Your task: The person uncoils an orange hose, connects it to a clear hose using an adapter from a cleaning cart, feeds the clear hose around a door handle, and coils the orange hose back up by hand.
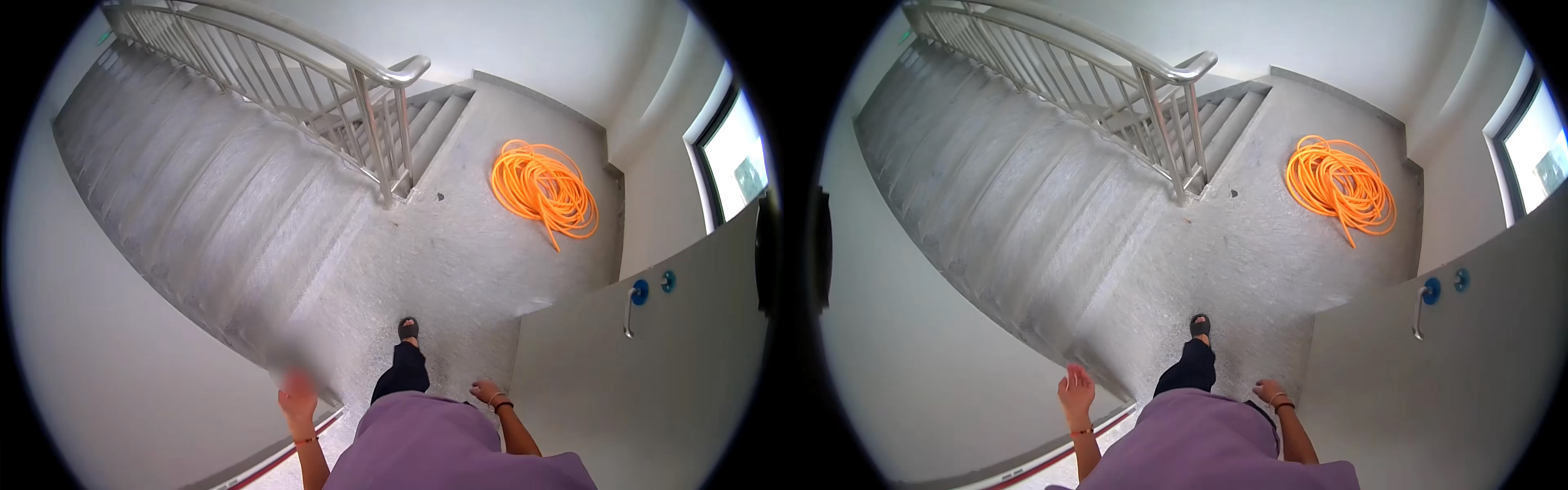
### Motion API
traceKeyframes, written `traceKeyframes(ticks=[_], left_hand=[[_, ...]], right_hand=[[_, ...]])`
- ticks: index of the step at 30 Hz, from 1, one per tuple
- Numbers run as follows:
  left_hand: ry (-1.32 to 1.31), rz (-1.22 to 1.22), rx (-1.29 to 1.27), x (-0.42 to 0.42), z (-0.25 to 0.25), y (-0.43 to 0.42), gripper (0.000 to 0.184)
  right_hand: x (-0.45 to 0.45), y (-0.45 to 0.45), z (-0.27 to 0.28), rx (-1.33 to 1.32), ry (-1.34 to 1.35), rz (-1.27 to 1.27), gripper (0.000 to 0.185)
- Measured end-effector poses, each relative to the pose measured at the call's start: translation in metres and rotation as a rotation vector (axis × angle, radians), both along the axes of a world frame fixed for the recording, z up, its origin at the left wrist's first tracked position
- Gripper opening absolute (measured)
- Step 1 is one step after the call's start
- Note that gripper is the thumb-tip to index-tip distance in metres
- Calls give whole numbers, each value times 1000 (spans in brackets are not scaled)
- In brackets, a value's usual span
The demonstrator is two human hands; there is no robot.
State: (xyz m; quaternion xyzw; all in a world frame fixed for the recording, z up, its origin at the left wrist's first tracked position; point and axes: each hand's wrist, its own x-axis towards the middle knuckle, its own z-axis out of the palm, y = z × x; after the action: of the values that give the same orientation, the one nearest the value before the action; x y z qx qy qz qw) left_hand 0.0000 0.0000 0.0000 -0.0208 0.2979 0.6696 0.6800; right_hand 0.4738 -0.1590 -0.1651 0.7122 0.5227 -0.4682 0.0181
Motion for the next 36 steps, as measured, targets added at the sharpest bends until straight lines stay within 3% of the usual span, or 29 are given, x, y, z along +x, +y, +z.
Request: traceKeyframes(ticks=[2,3,4,5,6,7,9,12,16,18,19,21,22,23,24,27,30,32,36], left_hand=[[-100,28,-257,34,-12,20,29],[-20,30,-308,34,10,121,29],[122,-145,-113,88,31,205,27],[134,-231,-123,121,60,233,27],[147,-319,-129,155,87,262,26],[-49,-321,-220,203,106,301,27],[19,-459,-179,238,131,361,28],[188,-646,72,298,166,450,32],[1116,-588,653,385,207,570,34],[1495,-428,893,417,207,644,29],[1505,-428,877,435,201,679,29],[2107,-210,1124,440,199,743,31],[2165,-227,1093,442,193,766,31],[2382,-232,1150,445,185,789,31],[2582,-231,1205,450,176,807,32],[2748,-157,1237,454,149,825,34],[2761,-150,1193,453,140,830,39],[2767,-154,1186,450,136,834,42],[2770,-108,1146,460,140,835,43]], right_hand=[[34,-42,10,109,-89,-238,38],[5,33,-4,48,-18,-251,38],[41,110,-5,60,-73,-263,36],[36,134,-3,0,-74,-277,34],[42,105,11,59,-84,-364,29],[72,123,24,67,-128,-393,29],[61,135,32,250,-58,-566,30],[55,157,36,54,-16,-652,33],[96,205,28,-295,-4,-587,32],[124,242,-8,-266,17,-566,31],[149,262,-21,-225,25,-517,31],[182,328,-36,-177,-36,-558,30],[213,363,-48,-245,-59,-482,29],[236,398,-61,-208,-87,-412,29],[261,438,-56,-102,-70,-415,30],[314,554,0,285,-66,-472,28],[349,642,37,519,-10,-499,24],[370,676,40,532,40,-555,23],[384,664,43,453,-27,-586,23]])
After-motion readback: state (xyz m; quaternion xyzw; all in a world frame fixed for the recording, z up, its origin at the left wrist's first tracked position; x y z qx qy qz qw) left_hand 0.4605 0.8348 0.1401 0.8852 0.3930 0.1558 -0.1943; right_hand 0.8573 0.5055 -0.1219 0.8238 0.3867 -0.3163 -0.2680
